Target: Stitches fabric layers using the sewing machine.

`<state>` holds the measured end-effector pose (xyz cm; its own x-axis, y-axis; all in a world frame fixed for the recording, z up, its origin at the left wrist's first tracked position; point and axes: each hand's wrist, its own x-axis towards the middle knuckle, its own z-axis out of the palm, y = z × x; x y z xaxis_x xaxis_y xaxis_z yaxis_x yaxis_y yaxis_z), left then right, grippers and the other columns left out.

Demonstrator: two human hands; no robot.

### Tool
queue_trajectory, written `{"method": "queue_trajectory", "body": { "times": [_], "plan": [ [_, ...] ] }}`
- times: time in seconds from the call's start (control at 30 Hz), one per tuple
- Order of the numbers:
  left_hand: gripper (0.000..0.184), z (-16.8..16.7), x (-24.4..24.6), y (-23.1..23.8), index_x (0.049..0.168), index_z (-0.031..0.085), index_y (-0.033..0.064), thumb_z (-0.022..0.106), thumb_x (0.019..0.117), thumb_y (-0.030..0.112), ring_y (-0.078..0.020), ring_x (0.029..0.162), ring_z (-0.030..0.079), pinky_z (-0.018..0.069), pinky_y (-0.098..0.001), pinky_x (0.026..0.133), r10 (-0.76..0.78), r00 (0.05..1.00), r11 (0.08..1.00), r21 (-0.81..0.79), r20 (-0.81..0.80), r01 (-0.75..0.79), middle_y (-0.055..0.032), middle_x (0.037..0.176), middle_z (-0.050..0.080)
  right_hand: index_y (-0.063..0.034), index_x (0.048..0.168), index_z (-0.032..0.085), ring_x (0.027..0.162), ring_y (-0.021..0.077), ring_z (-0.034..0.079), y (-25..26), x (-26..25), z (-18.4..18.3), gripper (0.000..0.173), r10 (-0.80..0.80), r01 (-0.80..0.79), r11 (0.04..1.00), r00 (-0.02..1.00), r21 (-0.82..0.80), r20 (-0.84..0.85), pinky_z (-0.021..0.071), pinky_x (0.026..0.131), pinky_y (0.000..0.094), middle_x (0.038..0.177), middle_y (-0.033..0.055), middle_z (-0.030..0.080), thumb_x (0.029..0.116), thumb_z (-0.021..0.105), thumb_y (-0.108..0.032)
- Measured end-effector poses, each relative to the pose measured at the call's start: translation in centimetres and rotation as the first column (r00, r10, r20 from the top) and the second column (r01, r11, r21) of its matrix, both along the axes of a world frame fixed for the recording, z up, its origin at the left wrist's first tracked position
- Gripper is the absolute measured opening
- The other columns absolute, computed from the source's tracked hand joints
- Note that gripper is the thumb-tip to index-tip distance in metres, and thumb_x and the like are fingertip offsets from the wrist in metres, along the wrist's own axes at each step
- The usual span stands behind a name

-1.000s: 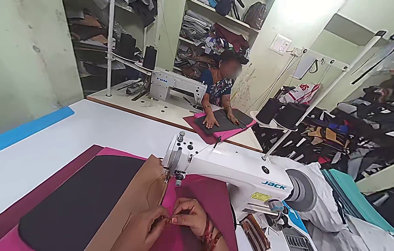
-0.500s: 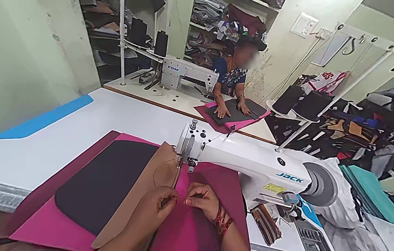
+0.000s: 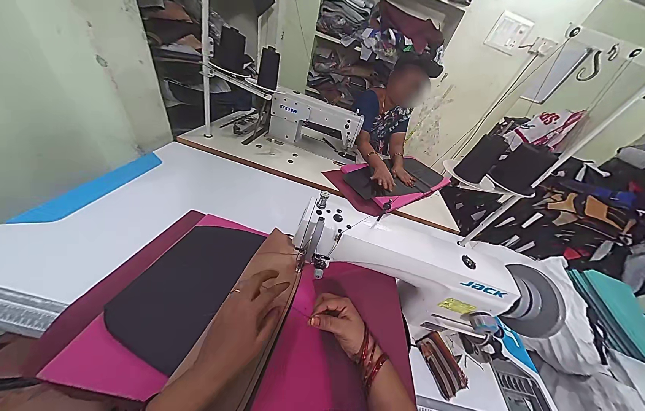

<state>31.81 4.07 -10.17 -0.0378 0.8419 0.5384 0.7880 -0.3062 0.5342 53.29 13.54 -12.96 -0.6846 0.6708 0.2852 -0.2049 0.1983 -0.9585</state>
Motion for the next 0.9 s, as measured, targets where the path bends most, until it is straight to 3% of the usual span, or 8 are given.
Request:
{"method": "queue_trajectory", "body": {
  "times": [0.03, 0.1, 0.2, 0.3, 0.37, 0.67, 0.83, 0.9],
  "plan": [
    [0.039, -0.1, 0.5, 0.1, 0.123, 0.073, 0.0071, 0.059, 0.0902, 0.024, -0.0424, 0.111, 0.068, 0.0556, -0.0620, 0.082, -0.036, 0.999, 0.999, 0.011, -0.034, 0.036, -0.0198, 0.136, 0.064, -0.0042, 0.080, 0.075, 0.088, -0.0044, 0.061, 0.0, 0.0, 0.0, 0.011, 0.001, -0.001, 1.000, 1.000, 0.006, 0.009, 0.0496, 0.081, 0.0153, 0.087, -0.0090, 0.067, 0.0879, 0.070, -0.010],
    [0.045, -0.3, 1.8, 0.1, 0.129, 0.070, 0.0068, 0.058, 0.0934, 0.033, -0.0361, 0.113, 0.070, 0.0588, -0.0572, 0.082, -0.150, 0.988, 0.989, 0.007, -0.041, 0.150, -0.0157, 0.139, 0.064, -0.0031, 0.079, 0.074, 0.089, -0.0043, 0.061, -0.1, -0.1, 0.1, 0.010, -0.004, 0.004, 1.000, 1.000, 0.009, 0.027, 0.0501, 0.081, 0.0156, 0.088, -0.0078, 0.068, 0.0865, 0.069, -0.008],
    [0.049, 0.1, 3.6, -0.1, 0.131, 0.069, 0.0038, 0.067, 0.0897, 0.030, -0.0365, 0.097, 0.073, 0.0582, -0.0587, 0.080, -0.251, 0.968, 0.965, -0.068, 0.031, 0.252, -0.0181, 0.121, 0.072, 0.0001, 0.082, 0.074, 0.093, -0.0022, 0.063, -0.4, -0.1, 0.3, 0.009, -0.016, 0.016, 1.000, 0.999, -0.001, 0.049, 0.0523, 0.085, 0.0181, 0.095, -0.0031, 0.071, 0.0845, 0.066, -0.003],
    [0.040, 0.3, 4.0, 0.2, 0.122, 0.074, 0.0026, 0.069, 0.0887, 0.024, -0.0361, 0.084, 0.074, 0.0592, -0.0567, 0.075, -0.208, 0.978, 0.975, -0.074, 0.013, 0.208, -0.0174, 0.097, 0.075, 0.0045, 0.079, 0.071, 0.097, 0.0007, 0.063, -0.6, 0.0, 0.7, 0.010, -0.009, 0.006, 1.000, 0.994, 0.023, 0.105, 0.0515, 0.088, 0.0194, 0.097, 0.0029, 0.071, 0.0835, 0.063, 0.002],
    [0.037, 0.4, 3.9, 0.2, 0.119, 0.075, 0.0023, 0.070, 0.0880, 0.023, -0.0355, 0.082, 0.074, 0.0593, -0.0560, 0.075, -0.199, 0.980, 0.976, -0.085, 0.009, 0.199, -0.0165, 0.091, 0.075, 0.0054, 0.078, 0.071, 0.096, 0.0014, 0.062, -0.5, 0.0, 0.5, 0.011, -0.010, 0.005, 0.999, 0.994, 0.049, 0.110, 0.0510, 0.087, 0.0195, 0.094, 0.0037, 0.070, 0.0833, 0.063, -0.001],
    [0.030, -0.8, 3.6, 0.1, 0.108, 0.078, 0.0025, 0.069, 0.0842, 0.019, -0.0300, 0.075, 0.074, 0.0595, -0.0515, 0.071, -0.149, 0.989, 0.989, 0.007, -0.014, 0.149, -0.0122, 0.084, 0.075, 0.0035, 0.078, 0.071, 0.089, -0.0026, 0.060, -0.4, -0.1, 0.4, 0.012, 0.001, -0.005, 0.999, 0.996, 0.044, 0.084, 0.0488, 0.081, 0.0160, 0.090, -0.0013, 0.067, 0.0856, 0.067, -0.005],
    [0.023, 0.0, 3.6, -0.1, 0.108, 0.077, -0.0018, 0.068, 0.0906, 0.011, -0.0421, 0.083, 0.074, 0.0579, -0.0613, 0.074, -0.221, 0.975, 0.975, -0.007, 0.006, 0.221, -0.0219, 0.092, 0.076, 0.0132, 0.080, 0.067, 0.088, 0.0065, 0.060, -0.5, 0.2, 1.1, 0.016, -0.027, 0.014, 0.991, 0.995, 0.136, 0.094, 0.0483, 0.081, 0.0224, 0.087, 0.0097, 0.066, 0.0853, 0.064, -0.001],
    [0.023, 0.2, 3.4, -0.1, 0.110, 0.076, -0.0032, 0.066, 0.0919, 0.008, -0.0456, 0.083, 0.074, 0.0564, -0.0632, 0.073, -0.256, 0.967, 0.966, -0.020, 0.002, 0.256, -0.0253, 0.094, 0.075, 0.0120, 0.077, 0.066, 0.087, 0.0055, 0.059, -0.6, 0.1, 1.0, 0.014, -0.033, 0.024, 0.993, 0.996, 0.112, 0.082, 0.0484, 0.081, 0.0216, 0.085, 0.0078, 0.065, 0.0844, 0.063, 0.000]
  ]
}}
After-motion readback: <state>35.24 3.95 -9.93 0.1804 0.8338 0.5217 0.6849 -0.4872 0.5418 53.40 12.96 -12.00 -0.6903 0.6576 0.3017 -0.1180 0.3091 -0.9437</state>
